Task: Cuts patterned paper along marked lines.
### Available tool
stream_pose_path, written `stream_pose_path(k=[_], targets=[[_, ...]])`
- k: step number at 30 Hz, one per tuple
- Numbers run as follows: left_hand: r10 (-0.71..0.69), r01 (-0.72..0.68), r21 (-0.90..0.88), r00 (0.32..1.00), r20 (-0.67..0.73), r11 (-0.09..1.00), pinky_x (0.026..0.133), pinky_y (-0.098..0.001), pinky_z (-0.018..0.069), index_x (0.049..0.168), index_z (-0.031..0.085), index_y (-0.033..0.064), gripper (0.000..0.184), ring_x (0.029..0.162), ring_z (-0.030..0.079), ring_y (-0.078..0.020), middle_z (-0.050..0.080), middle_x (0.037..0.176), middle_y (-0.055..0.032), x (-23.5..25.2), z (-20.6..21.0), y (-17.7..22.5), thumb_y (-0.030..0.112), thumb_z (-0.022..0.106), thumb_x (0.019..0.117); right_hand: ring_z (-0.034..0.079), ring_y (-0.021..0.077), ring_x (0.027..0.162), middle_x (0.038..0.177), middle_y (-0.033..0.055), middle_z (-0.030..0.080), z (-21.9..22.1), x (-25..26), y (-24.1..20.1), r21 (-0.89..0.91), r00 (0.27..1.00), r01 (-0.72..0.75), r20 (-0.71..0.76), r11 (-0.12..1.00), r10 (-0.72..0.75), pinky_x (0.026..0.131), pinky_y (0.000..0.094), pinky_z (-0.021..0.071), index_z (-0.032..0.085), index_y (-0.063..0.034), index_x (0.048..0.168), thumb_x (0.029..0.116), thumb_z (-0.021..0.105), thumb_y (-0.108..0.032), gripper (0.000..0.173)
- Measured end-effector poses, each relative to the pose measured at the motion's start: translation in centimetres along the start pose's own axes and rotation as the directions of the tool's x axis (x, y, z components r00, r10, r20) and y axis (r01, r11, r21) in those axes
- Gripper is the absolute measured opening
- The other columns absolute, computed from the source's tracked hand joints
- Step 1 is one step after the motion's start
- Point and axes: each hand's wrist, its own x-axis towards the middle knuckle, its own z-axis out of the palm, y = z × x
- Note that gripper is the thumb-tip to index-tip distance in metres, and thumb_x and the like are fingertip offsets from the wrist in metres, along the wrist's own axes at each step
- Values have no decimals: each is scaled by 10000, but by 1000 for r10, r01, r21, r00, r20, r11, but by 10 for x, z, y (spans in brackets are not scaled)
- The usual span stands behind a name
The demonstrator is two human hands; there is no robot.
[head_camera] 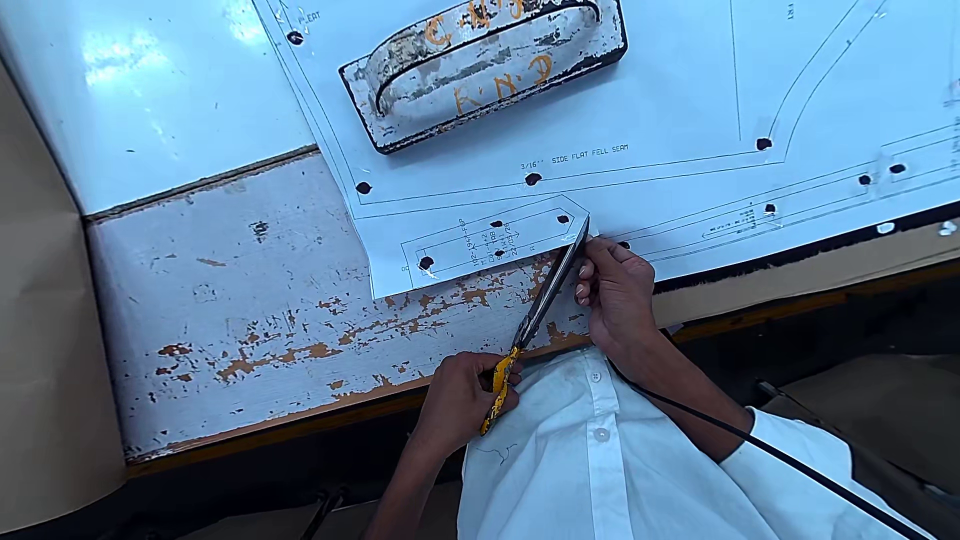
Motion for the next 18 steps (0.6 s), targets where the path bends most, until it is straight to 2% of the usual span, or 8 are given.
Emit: stream_pose_path(k=[7,18], targets=[[7,-7,-20,1000,12,1000,682,-318,591,1009,792,160,223,763,718,-83,783,925,64,5,2,5,113,785,792,510,35,391,548,-5,557,0,0,1,5,1000,-3,-12,1000,3,353,166,431,623,-26,935,1049,561,-91,145],[29,-29,6,1000,5,1000,691,-297,594,1005,789,148,216,771,720,-63,783,916,63,7,2,4,122,775,791,513,41,390,545,-1,557,0,1,1,3,1000,8,-1,1000,-8,356,168,435,621,-22,927,1045,566,-80,143]])
